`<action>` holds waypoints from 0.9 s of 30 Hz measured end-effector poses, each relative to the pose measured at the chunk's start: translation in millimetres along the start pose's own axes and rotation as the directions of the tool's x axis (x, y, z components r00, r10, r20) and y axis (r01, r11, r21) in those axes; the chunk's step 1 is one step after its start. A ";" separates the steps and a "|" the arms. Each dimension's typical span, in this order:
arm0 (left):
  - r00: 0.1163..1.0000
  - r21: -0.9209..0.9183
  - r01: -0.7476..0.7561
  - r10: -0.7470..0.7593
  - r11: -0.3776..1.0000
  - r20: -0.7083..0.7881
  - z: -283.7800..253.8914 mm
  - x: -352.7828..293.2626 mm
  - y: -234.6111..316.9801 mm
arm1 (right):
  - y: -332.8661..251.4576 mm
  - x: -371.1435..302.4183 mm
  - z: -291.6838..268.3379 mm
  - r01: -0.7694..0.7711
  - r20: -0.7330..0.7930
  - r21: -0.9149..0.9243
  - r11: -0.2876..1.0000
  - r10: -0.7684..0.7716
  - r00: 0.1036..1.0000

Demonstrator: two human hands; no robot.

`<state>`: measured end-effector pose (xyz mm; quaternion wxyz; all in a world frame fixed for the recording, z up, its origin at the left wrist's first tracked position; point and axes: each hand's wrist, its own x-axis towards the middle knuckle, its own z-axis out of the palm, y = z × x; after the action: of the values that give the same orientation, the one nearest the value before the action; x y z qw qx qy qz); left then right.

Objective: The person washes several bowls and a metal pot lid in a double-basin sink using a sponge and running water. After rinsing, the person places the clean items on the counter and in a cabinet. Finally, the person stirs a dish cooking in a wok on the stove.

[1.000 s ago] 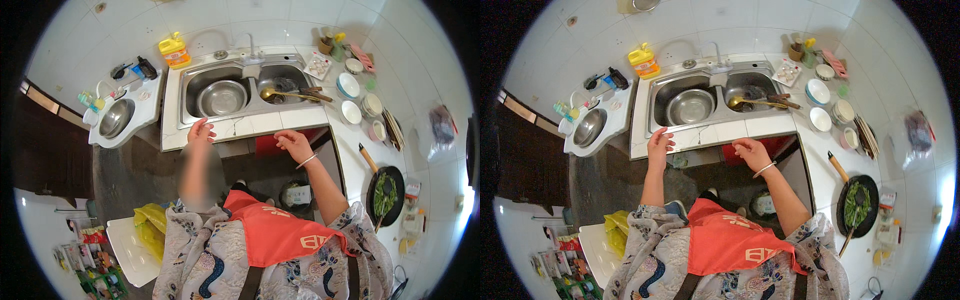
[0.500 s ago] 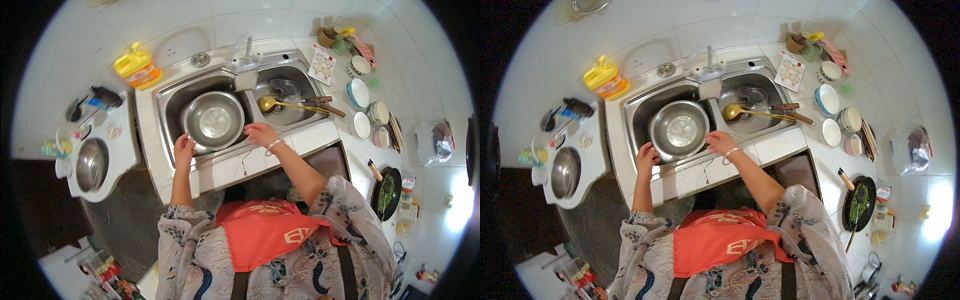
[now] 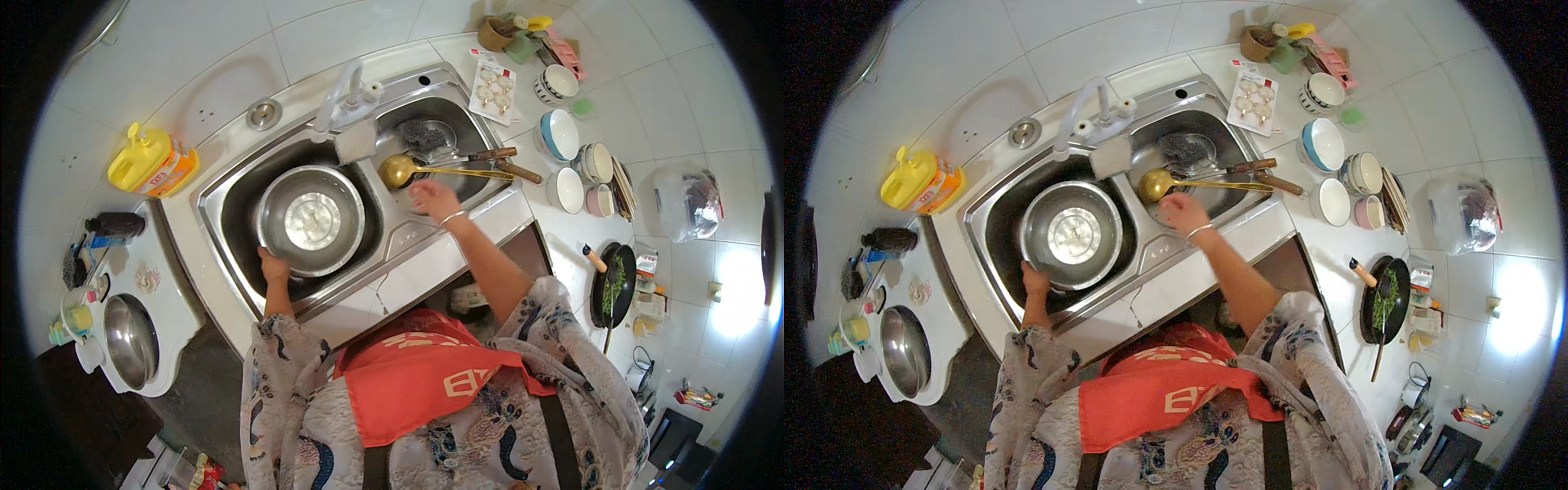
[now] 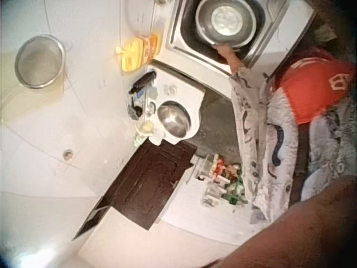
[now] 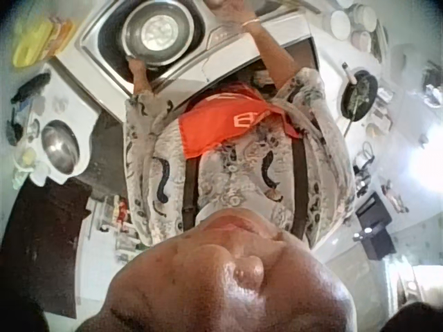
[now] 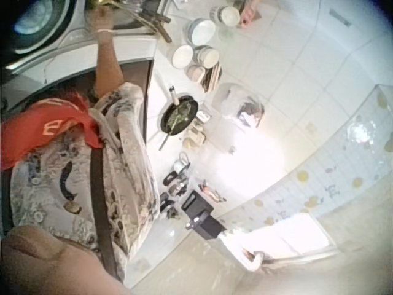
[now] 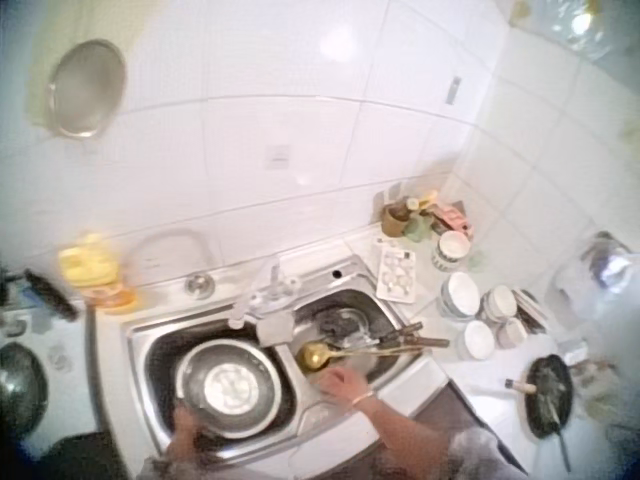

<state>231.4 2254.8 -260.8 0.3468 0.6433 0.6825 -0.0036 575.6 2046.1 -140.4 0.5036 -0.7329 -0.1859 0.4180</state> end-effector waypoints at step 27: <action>0.862 0.157 -0.480 0.497 0.863 -0.102 -6.7 -99.3 136.8 | -28.4 46.8 -96.0 0.148 0.217 -0.965 0.216 0.344 0.914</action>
<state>341.9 2194.4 -147.9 0.2466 0.8146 0.5179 0.0863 683.8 2034.6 -121.2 -0.1404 -0.7959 -0.4526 0.3769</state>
